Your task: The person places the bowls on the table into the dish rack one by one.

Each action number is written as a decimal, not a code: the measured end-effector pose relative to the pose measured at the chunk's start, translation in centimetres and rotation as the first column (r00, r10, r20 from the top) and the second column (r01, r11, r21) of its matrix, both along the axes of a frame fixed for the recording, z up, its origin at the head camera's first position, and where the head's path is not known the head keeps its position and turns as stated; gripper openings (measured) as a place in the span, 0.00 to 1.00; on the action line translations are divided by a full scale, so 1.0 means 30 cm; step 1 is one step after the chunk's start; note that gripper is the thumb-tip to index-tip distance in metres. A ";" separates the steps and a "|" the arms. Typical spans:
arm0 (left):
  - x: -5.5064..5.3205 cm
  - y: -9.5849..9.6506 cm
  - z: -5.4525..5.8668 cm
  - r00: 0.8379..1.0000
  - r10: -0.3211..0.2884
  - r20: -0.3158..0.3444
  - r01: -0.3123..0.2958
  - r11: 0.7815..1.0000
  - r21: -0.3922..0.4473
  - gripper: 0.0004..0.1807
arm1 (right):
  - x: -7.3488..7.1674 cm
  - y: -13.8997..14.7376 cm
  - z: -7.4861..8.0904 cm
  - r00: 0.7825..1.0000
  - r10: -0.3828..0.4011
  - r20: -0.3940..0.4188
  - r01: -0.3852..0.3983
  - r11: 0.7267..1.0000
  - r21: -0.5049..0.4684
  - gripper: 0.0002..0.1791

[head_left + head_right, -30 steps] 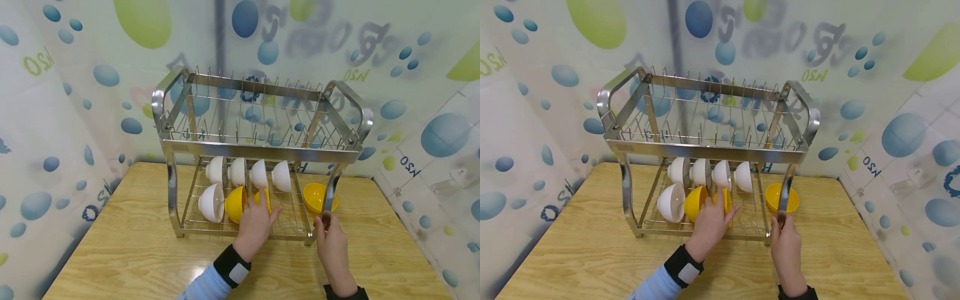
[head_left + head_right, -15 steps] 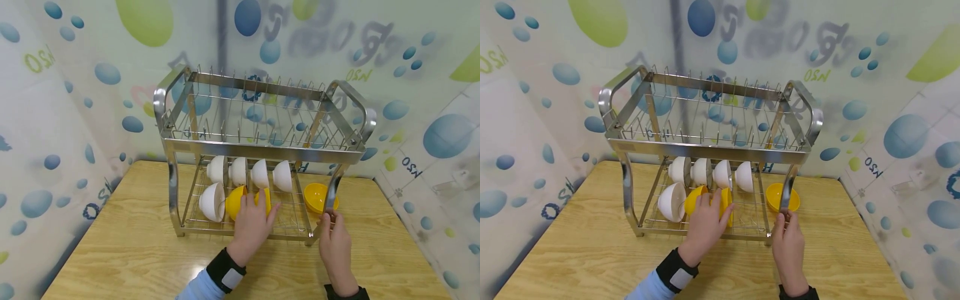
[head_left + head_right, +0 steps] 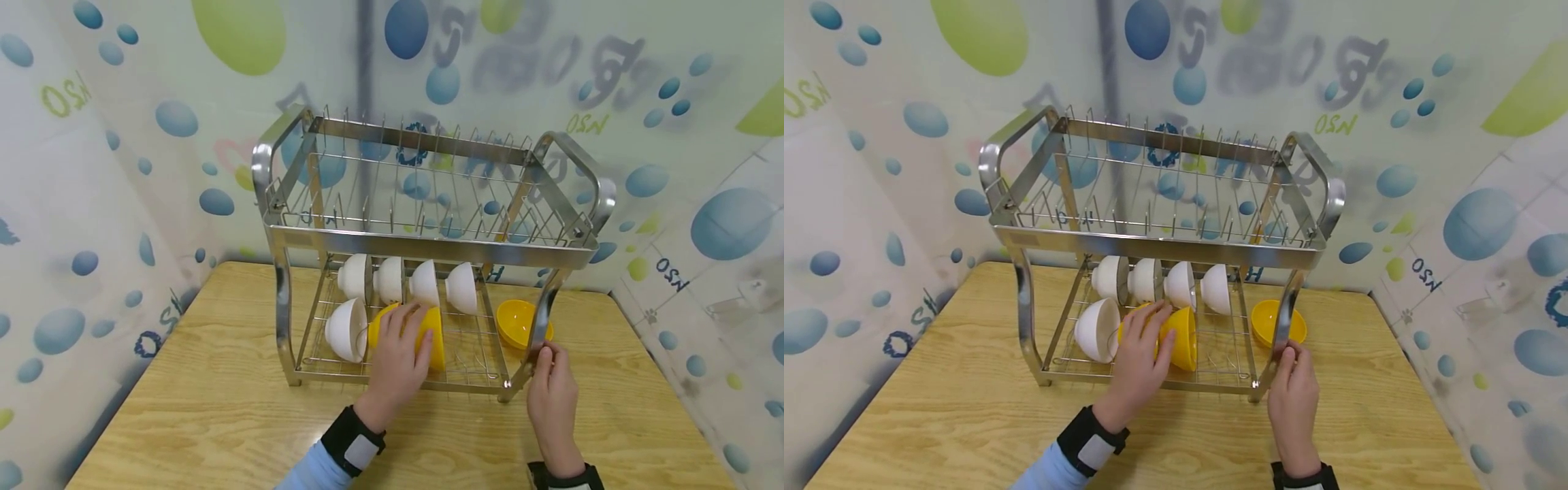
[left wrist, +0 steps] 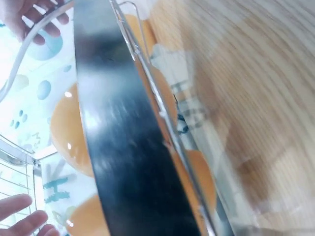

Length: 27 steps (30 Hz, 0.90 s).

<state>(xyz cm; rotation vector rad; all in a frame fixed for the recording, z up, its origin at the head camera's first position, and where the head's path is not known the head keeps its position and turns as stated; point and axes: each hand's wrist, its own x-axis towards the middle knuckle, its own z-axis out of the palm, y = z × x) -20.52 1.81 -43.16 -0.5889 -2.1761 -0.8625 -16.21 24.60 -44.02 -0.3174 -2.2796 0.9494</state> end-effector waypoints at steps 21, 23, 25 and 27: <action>-0.035 -0.118 -0.029 0.999 0.039 -0.038 -0.036 0.997 0.072 0.18 | -0.130 0.110 -0.004 0.979 -0.044 0.197 0.090 0.969 -0.232 0.31; -0.036 -0.127 -0.029 0.999 0.042 -0.033 -0.039 0.996 0.076 0.18 | -0.141 0.125 -0.011 0.976 -0.046 0.212 0.098 0.966 -0.240 0.31; -0.038 -0.136 -0.027 0.999 0.042 -0.021 -0.040 0.995 0.090 0.17 | -0.150 0.140 -0.019 0.976 -0.049 0.212 0.102 0.963 -0.248 0.32; -0.040 -0.145 -0.027 0.999 0.043 -0.008 -0.042 0.994 0.099 0.17 | -0.160 0.155 -0.028 0.977 -0.052 0.206 0.106 0.958 -0.264 0.31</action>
